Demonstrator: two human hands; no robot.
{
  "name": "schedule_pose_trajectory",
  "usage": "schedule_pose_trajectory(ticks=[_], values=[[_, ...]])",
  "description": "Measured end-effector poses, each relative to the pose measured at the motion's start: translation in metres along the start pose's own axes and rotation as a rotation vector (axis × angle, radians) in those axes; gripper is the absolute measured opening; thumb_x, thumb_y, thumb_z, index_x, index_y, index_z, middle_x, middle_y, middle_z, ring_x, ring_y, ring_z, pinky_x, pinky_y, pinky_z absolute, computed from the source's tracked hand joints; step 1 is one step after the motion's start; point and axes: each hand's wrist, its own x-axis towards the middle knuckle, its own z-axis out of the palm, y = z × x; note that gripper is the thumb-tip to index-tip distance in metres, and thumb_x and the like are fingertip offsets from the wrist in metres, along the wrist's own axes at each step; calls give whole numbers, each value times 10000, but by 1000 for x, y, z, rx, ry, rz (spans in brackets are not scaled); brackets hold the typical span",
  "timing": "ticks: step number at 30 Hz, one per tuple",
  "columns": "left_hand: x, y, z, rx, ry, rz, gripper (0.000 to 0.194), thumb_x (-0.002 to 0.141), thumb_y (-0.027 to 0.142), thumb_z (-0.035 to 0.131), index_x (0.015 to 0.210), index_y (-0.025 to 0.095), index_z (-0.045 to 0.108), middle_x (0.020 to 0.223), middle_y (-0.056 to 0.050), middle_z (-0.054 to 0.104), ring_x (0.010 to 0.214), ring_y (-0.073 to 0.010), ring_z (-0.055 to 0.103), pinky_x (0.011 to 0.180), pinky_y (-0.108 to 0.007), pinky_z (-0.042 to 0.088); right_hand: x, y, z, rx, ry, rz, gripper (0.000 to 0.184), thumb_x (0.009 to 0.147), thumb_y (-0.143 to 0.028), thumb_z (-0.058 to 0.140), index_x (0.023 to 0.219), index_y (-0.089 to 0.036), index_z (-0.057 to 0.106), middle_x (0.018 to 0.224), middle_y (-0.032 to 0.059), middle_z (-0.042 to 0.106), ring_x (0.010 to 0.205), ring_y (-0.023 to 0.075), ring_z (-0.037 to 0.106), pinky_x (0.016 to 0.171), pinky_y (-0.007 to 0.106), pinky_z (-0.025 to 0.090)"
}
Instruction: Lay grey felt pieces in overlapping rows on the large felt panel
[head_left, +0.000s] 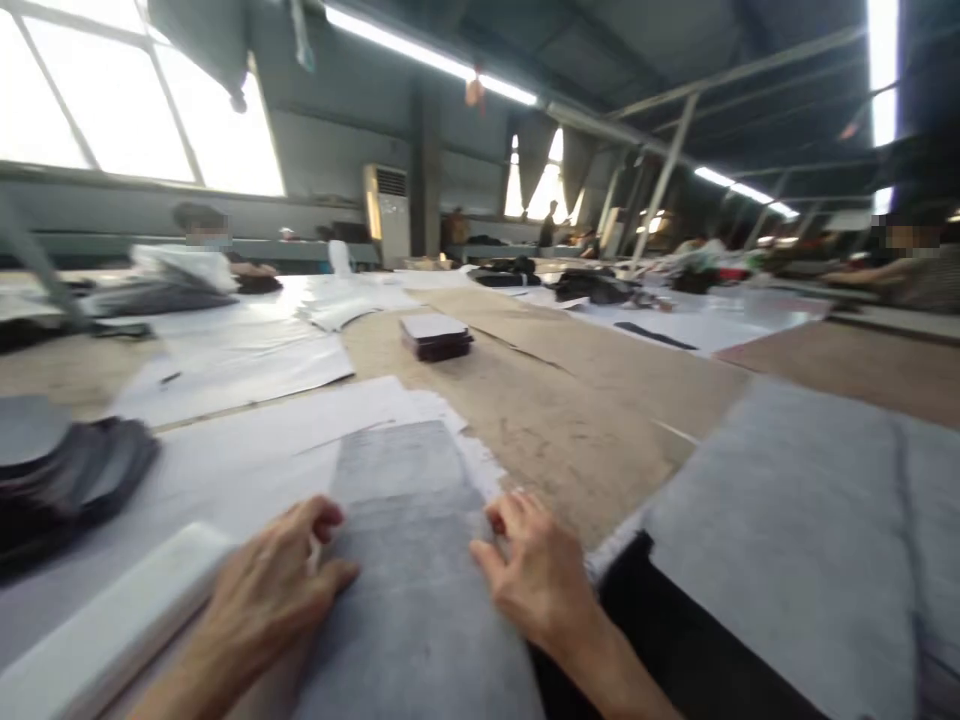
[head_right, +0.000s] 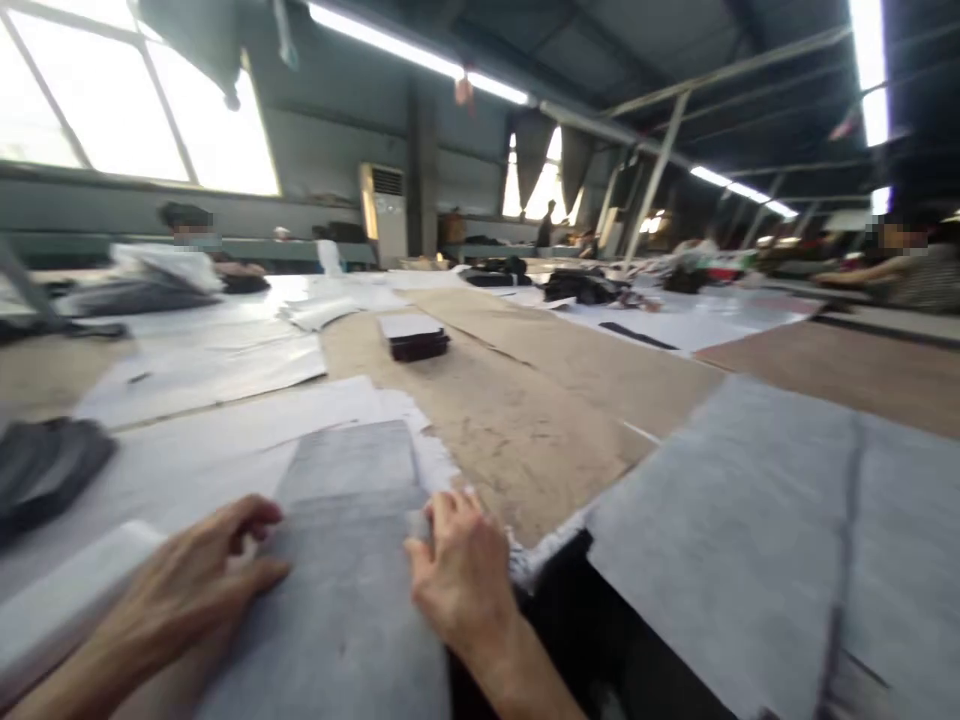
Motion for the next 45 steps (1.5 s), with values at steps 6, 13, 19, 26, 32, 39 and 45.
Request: schedule_pose_trajectory(ticks=[6, 13, 19, 26, 32, 39, 45], values=[[3, -15, 6, -68, -1, 60, 431, 629, 203, 574, 1052, 217, 494, 1006, -3, 551, 877, -166, 502, 801, -304, 396, 23, -1, -1, 115, -146, -81, 264, 651, -206, 625, 912, -180, 591, 934, 34, 601, 895, 183, 525, 805, 297, 400], [7, -15, 6, -113, -42, 33, 377, 598, 196, 588, 965, 207, 503, 882, 4, 535, 816, -153, 493, 741, -278, 376, 41, -2, -6, 148, -367, 16, 260, 596, -264, 659, 837, -190, 597, 847, 11, 598, 781, 155, 539, 693, 263, 408], [8, -14, 4, -131, -57, 22, 263, 579, 210, 591, 830, 208, 511, 877, 2, 507, 805, -149, 478, 699, -259, 361, 47, -9, -10, 85, -410, -66, 151, 601, -248, 610, 740, -195, 580, 840, 7, 585, 781, 161, 524, 677, 261, 381], [6, -10, -1, -11, -112, -147, 171, 602, 358, 568, 586, 204, 498, 623, 25, 528, 615, -146, 483, 545, -257, 287, 36, -11, -10, 38, -328, 159, 294, 587, -326, 627, 846, -198, 573, 743, 15, 603, 667, 164, 538, 582, 254, 369], [5, -12, -1, 1, -136, -125, 270, 700, 412, 467, 544, 193, 486, 562, 16, 512, 596, -141, 489, 548, -249, 269, 23, -2, -1, 82, -261, 261, 275, 706, -454, 482, 584, -207, 477, 549, -20, 527, 547, 135, 493, 515, 239, 322], [7, -13, 0, 33, -143, -93, 264, 741, 358, 415, 539, 190, 433, 567, 12, 500, 609, -147, 494, 552, -248, 275, 23, -4, 5, 43, -222, 248, 280, 687, -406, 482, 508, -201, 415, 503, -23, 489, 523, 134, 463, 490, 234, 286], [8, -12, -2, 25, -151, -88, 234, 724, 321, 407, 534, 184, 412, 656, 16, 523, 669, -147, 500, 592, -253, 300, 23, -6, 4, 85, -229, 263, 262, 662, -379, 492, 498, -197, 399, 498, -33, 458, 519, 125, 447, 496, 229, 280]])
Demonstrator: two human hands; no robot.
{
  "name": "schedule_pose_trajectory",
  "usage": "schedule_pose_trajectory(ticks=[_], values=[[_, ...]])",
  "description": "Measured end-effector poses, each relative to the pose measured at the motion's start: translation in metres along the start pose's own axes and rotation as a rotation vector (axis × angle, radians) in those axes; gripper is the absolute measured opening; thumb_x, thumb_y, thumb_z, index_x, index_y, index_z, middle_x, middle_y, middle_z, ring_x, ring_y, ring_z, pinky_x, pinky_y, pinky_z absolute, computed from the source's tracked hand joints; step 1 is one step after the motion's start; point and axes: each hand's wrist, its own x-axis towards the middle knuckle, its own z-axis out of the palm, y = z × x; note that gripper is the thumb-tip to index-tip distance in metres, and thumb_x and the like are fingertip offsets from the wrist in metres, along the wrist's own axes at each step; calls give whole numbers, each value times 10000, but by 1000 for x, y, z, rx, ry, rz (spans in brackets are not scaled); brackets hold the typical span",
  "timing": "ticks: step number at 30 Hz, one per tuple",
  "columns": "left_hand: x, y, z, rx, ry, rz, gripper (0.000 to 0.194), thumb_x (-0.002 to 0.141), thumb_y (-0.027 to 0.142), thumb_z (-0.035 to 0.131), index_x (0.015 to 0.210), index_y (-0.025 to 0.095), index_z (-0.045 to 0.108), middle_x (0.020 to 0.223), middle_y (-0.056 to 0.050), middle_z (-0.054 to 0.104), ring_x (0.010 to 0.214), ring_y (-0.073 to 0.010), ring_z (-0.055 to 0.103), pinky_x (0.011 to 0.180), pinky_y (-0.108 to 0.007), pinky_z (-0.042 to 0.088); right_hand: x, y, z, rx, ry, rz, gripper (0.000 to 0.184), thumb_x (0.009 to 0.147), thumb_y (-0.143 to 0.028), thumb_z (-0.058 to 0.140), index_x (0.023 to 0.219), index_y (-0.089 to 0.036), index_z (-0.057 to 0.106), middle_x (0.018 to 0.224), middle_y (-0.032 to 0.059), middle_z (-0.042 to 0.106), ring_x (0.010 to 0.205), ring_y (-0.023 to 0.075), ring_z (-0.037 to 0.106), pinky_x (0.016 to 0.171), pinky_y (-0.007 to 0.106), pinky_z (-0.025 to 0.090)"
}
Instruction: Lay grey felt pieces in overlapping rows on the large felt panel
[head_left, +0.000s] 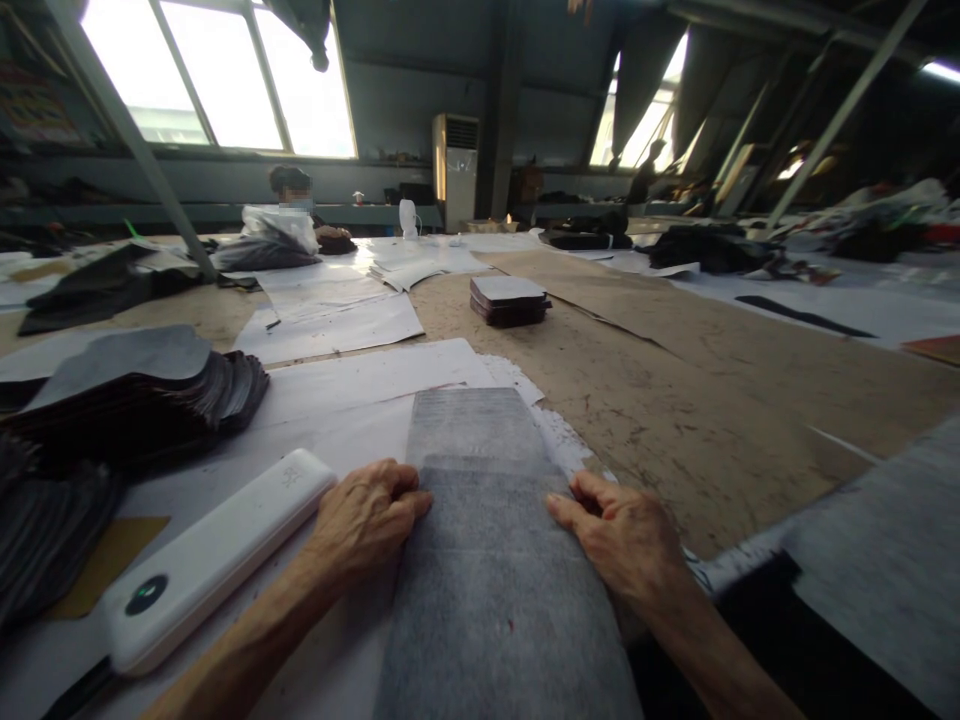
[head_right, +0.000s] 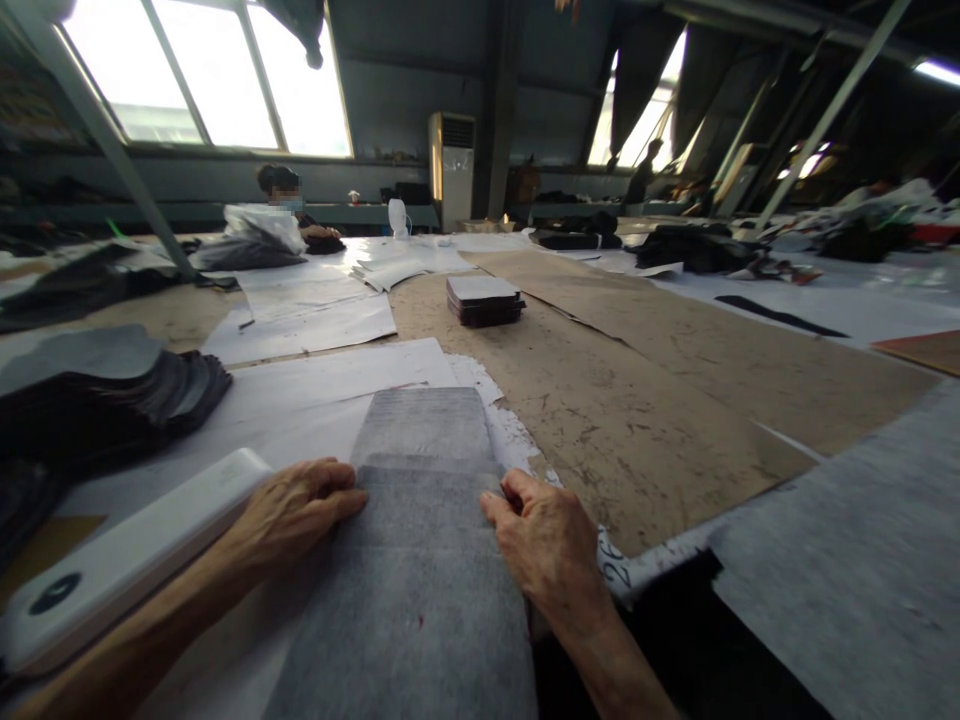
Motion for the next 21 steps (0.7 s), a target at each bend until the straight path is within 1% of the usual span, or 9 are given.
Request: schedule_pose_trajectory(ticks=[9, 14, 17, 21], values=[[0, 2, 2, 6, -4, -11, 215, 723, 304, 408, 547, 182, 417, 695, 14, 525, 680, -144, 489, 578, -253, 282, 0, 1, 2, -9, 0, -22, 266, 662, -355, 509, 496, -194, 378, 493, -42, 432, 508, 113, 422, 496, 225, 269], [0, 2, 3, 28, 1, -12, 224, 734, 308, 413, 552, 181, 444, 712, 4, 544, 689, -145, 501, 581, -250, 283, 0, 1, 3, -53, 33, -30, 252, 665, -351, 516, 498, -198, 406, 487, -36, 454, 505, 119, 437, 493, 231, 270], [1, 1, 3, 22, -2, 1, 223, 741, 301, 412, 560, 183, 467, 756, -2, 566, 726, -154, 514, 601, -257, 290, -1, 0, 3, -68, 32, -28, 241, 675, -343, 506, 501, -201, 418, 500, -31, 476, 518, 125, 449, 502, 235, 274], [2, -1, 3, 12, -7, 18, 237, 750, 292, 410, 550, 179, 469, 781, -7, 585, 732, -153, 524, 609, -264, 300, -1, 0, 2, -71, 33, -26, 245, 674, -335, 507, 498, -199, 403, 497, -30, 467, 519, 127, 441, 505, 238, 271]])
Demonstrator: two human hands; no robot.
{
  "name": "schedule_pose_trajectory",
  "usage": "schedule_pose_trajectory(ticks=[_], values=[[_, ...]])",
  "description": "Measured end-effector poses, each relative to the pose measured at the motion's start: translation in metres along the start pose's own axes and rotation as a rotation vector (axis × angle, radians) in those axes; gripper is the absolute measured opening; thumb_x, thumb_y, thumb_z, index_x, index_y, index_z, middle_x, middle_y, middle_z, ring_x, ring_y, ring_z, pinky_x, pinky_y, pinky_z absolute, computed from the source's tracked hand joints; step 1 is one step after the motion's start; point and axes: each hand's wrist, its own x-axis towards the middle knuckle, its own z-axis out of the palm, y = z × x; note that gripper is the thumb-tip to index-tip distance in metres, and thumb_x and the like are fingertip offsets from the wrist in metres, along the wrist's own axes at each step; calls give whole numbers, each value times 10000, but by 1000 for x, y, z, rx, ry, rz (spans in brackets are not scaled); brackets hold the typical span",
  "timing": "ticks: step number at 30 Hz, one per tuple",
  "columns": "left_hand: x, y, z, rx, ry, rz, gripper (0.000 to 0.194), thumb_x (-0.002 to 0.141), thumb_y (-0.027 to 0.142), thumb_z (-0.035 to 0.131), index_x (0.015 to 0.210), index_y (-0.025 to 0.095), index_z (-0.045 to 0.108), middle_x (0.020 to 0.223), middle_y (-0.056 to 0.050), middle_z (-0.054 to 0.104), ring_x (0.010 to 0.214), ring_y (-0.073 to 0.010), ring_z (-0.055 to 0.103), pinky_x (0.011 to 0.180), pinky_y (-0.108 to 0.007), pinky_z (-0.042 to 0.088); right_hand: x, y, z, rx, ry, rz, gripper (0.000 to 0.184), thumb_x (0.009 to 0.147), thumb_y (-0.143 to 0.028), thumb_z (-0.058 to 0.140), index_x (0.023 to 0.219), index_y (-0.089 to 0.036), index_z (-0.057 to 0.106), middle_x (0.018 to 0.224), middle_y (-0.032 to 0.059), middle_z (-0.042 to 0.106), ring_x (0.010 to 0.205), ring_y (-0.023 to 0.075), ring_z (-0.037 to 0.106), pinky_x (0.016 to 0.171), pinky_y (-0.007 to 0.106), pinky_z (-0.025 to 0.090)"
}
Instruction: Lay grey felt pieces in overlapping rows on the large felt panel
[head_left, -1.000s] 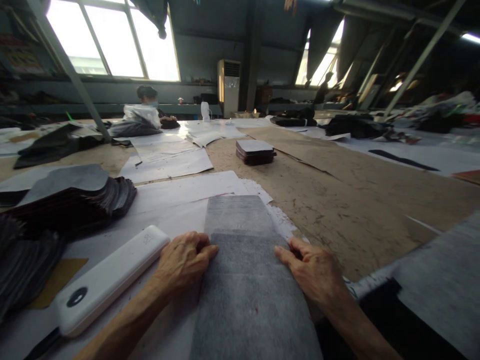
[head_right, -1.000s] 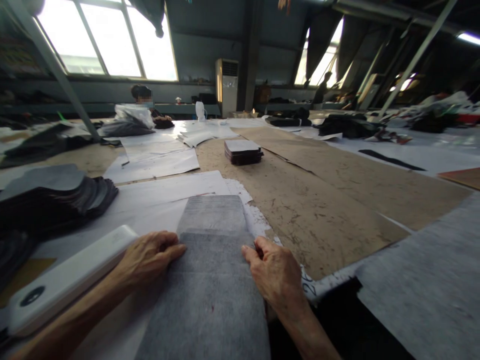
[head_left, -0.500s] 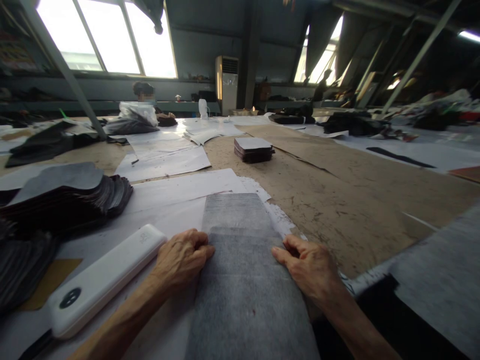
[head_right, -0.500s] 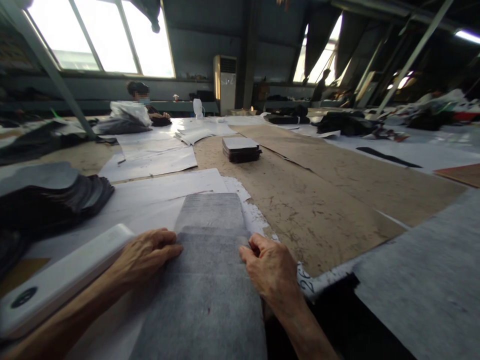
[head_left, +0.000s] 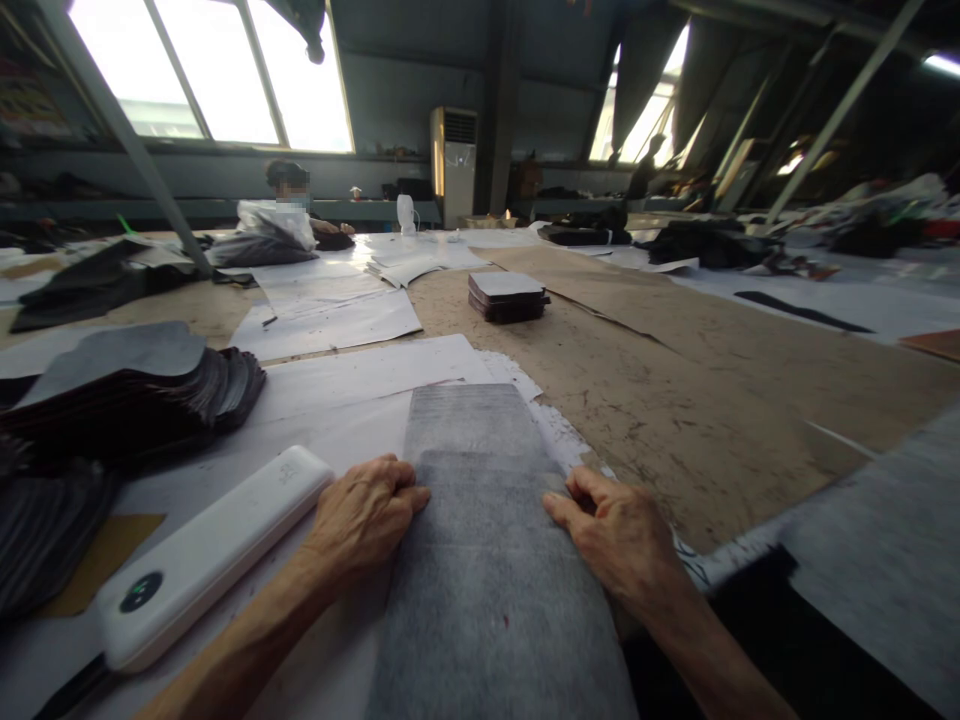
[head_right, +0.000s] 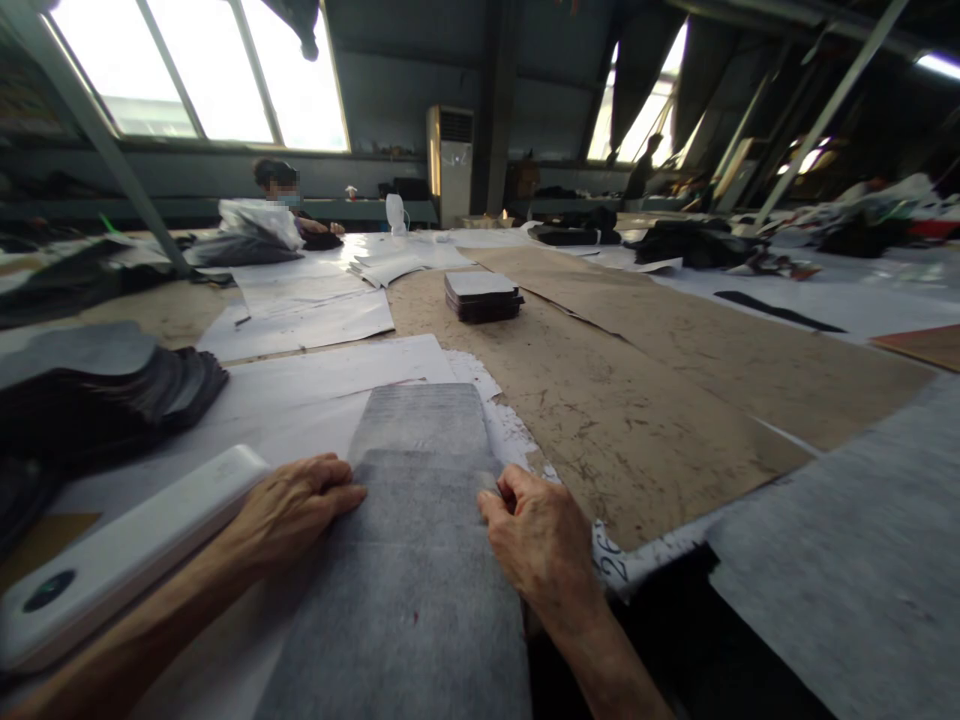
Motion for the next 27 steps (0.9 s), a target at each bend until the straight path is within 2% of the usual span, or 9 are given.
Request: schedule_pose_trajectory(ticks=[18, 21, 23, 27], values=[[-2, 2, 4, 103, 47, 2, 254, 768, 332, 400, 564, 195, 466, 717, -21, 576, 706, -175, 528, 616, -280, 312, -3, -1, 2, -51, 2, -15, 232, 697, -301, 501, 517, -198, 397, 519, -27, 482, 522, 124, 461, 498, 238, 282], [-3, 3, 4, 108, 55, -42, 263, 761, 378, 411, 577, 204, 484, 708, -23, 579, 701, -191, 531, 618, -292, 315, -7, 2, 5, -51, 111, -18, 151, 687, -338, 534, 622, -207, 495, 631, -3, 570, 606, 154, 521, 545, 253, 334], [-5, 3, 4, 96, 69, -82, 265, 747, 413, 434, 596, 207, 501, 719, -25, 579, 701, -198, 532, 629, -300, 326, -8, 7, 5, 0, 173, -22, 161, 679, -358, 552, 725, -204, 549, 727, 20, 611, 691, 178, 555, 601, 269, 376], [-8, 1, -1, 71, 153, -99, 260, 758, 432, 429, 664, 208, 521, 765, -29, 559, 725, -203, 529, 663, -320, 353, -4, 17, -3, 152, 174, -47, 243, 745, -350, 485, 876, -187, 609, 857, 44, 645, 779, 180, 582, 666, 277, 416]])
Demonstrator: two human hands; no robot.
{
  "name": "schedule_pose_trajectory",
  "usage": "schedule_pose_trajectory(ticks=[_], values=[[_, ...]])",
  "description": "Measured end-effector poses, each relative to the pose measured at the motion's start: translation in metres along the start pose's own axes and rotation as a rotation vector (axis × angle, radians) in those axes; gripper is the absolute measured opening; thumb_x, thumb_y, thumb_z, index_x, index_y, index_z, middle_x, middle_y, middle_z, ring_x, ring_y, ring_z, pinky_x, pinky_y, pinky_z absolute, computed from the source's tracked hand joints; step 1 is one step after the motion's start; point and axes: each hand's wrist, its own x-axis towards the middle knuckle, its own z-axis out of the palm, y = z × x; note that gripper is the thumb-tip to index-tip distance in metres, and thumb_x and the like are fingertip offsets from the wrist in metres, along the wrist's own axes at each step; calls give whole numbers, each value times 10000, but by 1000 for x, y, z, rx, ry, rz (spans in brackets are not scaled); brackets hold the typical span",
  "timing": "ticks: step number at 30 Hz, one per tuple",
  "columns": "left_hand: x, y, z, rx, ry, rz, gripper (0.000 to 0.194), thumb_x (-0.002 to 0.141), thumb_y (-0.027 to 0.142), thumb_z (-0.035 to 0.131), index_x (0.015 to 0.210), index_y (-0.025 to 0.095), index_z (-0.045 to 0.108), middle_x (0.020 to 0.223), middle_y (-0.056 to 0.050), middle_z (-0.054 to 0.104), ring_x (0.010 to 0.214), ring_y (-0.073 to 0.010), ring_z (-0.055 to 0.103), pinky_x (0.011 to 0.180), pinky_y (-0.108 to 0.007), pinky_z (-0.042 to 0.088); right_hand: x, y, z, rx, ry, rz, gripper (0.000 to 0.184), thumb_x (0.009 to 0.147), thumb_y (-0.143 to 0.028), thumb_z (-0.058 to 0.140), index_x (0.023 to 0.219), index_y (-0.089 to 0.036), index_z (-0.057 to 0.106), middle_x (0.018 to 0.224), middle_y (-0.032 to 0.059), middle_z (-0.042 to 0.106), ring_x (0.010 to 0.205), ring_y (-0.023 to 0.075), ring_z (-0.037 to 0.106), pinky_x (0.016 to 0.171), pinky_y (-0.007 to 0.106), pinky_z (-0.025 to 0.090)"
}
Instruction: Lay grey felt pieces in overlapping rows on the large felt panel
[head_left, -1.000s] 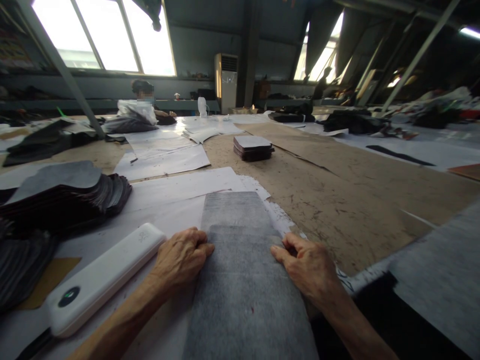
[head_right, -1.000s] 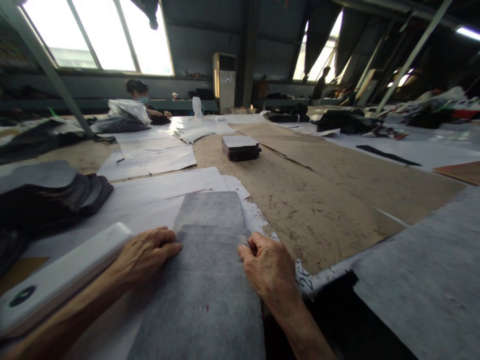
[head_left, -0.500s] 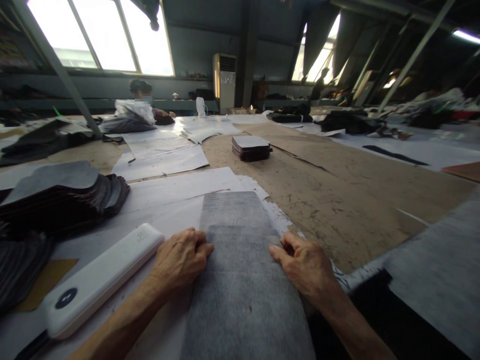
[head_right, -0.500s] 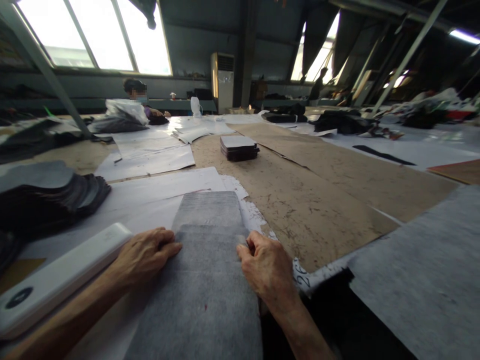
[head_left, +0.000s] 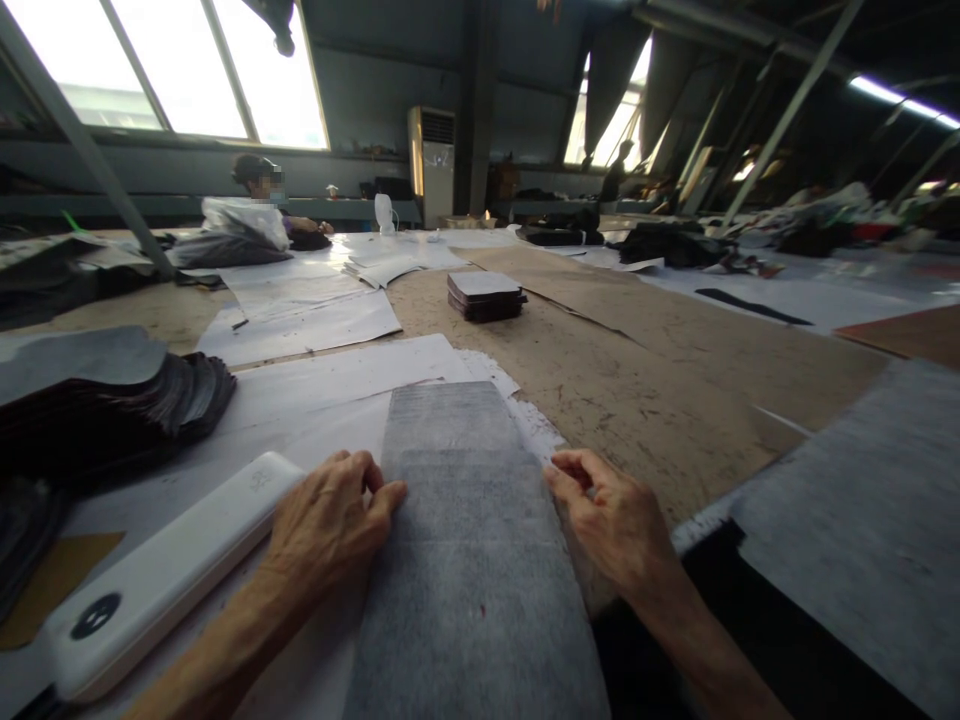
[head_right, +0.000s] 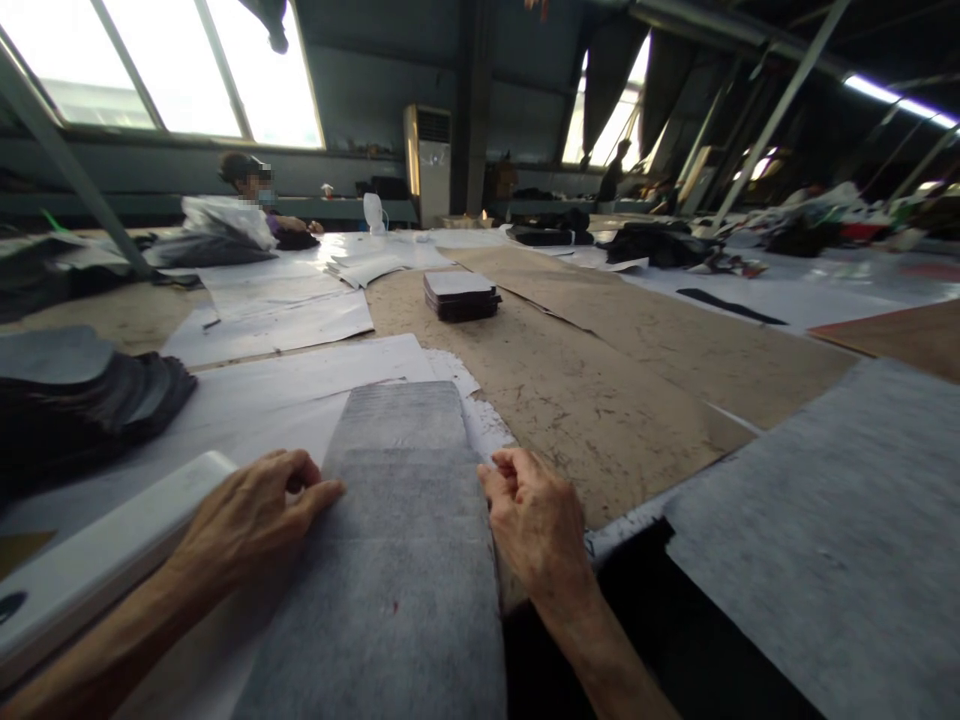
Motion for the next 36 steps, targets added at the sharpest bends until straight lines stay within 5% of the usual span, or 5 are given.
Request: schedule_pose_trajectory(ticks=[6, 15, 21, 28, 36], values=[[4, -5, 6, -125, 153, 235, 352, 744, 351, 489, 1069, 218, 506, 1014, -41, 534, 884, -202, 524, 763, -326, 407, 16, -2, -4, -68, -111, -45, 286, 744, -311, 510, 979, -192, 623, 913, 49, 638, 845, 195, 572, 703, 291, 417], [6, -7, 15, -118, 101, 263, 365, 708, 355, 537, 1036, 195, 547, 1019, -55, 537, 919, -225, 523, 826, -376, 416, 20, -9, -6, 403, -426, 95, 287, 689, -371, 561, 859, -145, 609, 782, 32, 624, 713, 156, 572, 600, 235, 419], [5, -6, 16, -121, 111, 236, 398, 702, 351, 538, 1065, 187, 541, 1033, -58, 531, 917, -228, 531, 825, -376, 421, -13, -14, -21, 183, -463, 88, 252, 627, -395, 601, 577, -179, 481, 554, -22, 513, 533, 124, 471, 465, 223, 338], [3, -5, 14, -194, 145, 219, 514, 684, 402, 548, 1135, 164, 489, 1103, -76, 508, 966, -233, 516, 823, -370, 422, -41, -14, -14, 100, -240, -44, 270, 670, -340, 546, 530, -196, 366, 465, -46, 375, 468, 101, 367, 467, 236, 286], [0, -4, 0, -595, -20, 160, 640, 600, 500, 590, 1146, 185, 481, 1071, -68, 565, 930, -244, 537, 734, -352, 437, -51, -1, -13, 288, -139, -141, 203, 731, -338, 515, 605, -193, 449, 527, -20, 474, 507, 121, 440, 504, 244, 327]])
